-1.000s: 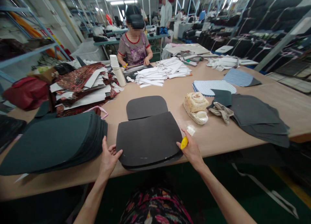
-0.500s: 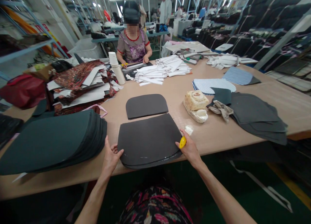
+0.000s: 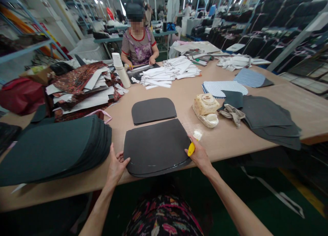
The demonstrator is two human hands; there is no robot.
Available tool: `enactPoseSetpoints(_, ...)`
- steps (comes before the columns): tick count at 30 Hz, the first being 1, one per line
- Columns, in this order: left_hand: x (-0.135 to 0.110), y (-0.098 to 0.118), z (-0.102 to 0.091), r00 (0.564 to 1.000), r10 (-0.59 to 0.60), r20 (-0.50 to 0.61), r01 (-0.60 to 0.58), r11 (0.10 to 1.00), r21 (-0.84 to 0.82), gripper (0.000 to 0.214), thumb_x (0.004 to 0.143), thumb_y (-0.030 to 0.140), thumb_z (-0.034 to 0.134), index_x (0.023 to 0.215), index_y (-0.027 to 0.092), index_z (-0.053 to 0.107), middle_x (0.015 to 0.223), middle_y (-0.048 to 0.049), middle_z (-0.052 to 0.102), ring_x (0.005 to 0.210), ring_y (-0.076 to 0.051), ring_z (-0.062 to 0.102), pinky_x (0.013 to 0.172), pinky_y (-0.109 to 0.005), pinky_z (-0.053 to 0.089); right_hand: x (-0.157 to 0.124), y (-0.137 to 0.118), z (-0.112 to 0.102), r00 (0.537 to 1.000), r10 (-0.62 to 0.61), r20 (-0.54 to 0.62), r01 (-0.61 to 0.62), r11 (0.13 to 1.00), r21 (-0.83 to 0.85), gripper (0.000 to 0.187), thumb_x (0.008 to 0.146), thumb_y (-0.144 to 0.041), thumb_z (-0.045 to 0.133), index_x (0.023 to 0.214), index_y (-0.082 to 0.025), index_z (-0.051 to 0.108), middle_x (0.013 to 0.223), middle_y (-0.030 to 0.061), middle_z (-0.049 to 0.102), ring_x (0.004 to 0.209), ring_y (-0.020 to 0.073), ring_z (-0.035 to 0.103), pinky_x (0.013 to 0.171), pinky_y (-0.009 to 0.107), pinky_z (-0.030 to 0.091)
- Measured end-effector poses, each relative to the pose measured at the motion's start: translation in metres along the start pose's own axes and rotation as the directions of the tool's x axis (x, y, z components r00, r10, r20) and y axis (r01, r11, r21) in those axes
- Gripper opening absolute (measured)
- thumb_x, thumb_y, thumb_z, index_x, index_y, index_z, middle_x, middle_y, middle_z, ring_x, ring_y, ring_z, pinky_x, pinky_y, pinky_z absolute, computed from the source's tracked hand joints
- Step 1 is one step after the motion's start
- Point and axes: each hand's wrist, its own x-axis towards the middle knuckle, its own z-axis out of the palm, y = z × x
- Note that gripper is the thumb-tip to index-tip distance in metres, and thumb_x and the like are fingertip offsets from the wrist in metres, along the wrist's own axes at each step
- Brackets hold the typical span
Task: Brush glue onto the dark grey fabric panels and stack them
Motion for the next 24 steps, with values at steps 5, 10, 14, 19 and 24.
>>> enactPoseSetpoints(5, -0.001, 0.0, 0.0, 1.0, 0.015, 0.001, -0.015, 0.999, 0.032, 0.101, 0.063, 0.018, 0.064, 0.144, 0.026, 0.003, 0.091, -0.0003, 0.057, 0.081, -0.016, 0.064, 0.076, -0.034, 0.054, -0.001, 0.001, 0.001, 1.0, 0.011, 0.019, -0.01, 1.0, -0.008, 0.065, 0.074, -0.028, 0.057, 0.135, -0.02, 0.039, 0.13, 0.0108, 0.053, 0.104, 0.0262, 0.059, 0.088, 0.04, 0.047)
enactPoseSetpoints(10, 0.0, -0.007, 0.001, 0.997, 0.066, 0.033, -0.071, 0.982, 0.174, 0.096, 0.069, 0.017, 0.059, 0.145, 0.023, 0.001, 0.106, -0.0083, 0.056, 0.084, -0.019, 0.063, 0.074, -0.036, 0.054, 0.0, 0.003, 0.003, 1.0, -0.022, 0.017, 0.022, 1.0, -0.006, 0.064, 0.075, -0.025, 0.057, 0.136, -0.018, 0.039, 0.118, 0.0123, 0.06, 0.101, 0.0261, 0.06, 0.087, 0.04, 0.047)
enactPoseSetpoints(14, 0.001, -0.001, -0.003, 0.964, 0.255, 0.067, -0.255, 0.832, 0.493, 0.085, 0.071, 0.014, 0.057, 0.144, 0.019, 0.013, 0.132, -0.0182, 0.043, 0.116, -0.031, 0.048, 0.09, -0.052, 0.046, 0.001, 0.002, 0.004, 1.0, -0.022, 0.014, 0.023, 1.0, -0.011, 0.065, 0.075, -0.024, 0.056, 0.137, -0.018, 0.037, 0.112, 0.011, 0.063, 0.096, 0.0245, 0.062, 0.085, 0.039, 0.047)
enactPoseSetpoints(19, -0.008, 0.022, 0.015, 0.818, 0.521, 0.243, -0.546, 0.57, 0.614, 0.042, 0.08, 0.015, 0.051, 0.122, 0.018, 0.05, 0.131, -0.0144, 0.045, 0.121, -0.031, 0.04, 0.1, -0.053, 0.037, 0.001, -0.004, 0.003, 1.0, -0.002, 0.001, 0.002, 1.0, -0.015, 0.065, 0.074, -0.022, 0.057, 0.136, -0.018, 0.04, 0.111, 0.0102, 0.063, 0.093, 0.0237, 0.063, 0.083, 0.037, 0.048)
enactPoseSetpoints(24, -0.034, 0.029, 0.054, 0.621, 0.457, 0.637, -0.772, 0.499, 0.394, 0.048, 0.079, 0.025, 0.061, 0.125, 0.024, 0.048, 0.131, -0.0088, 0.05, 0.12, -0.027, 0.04, 0.098, -0.047, 0.041, 0.001, -0.009, 0.001, 1.0, 0.013, 0.008, -0.013, 1.0, 0.003, 0.064, 0.073, -0.022, 0.057, 0.135, -0.017, 0.041, 0.108, 0.0105, 0.064, 0.091, 0.0237, 0.063, 0.085, 0.037, 0.047)
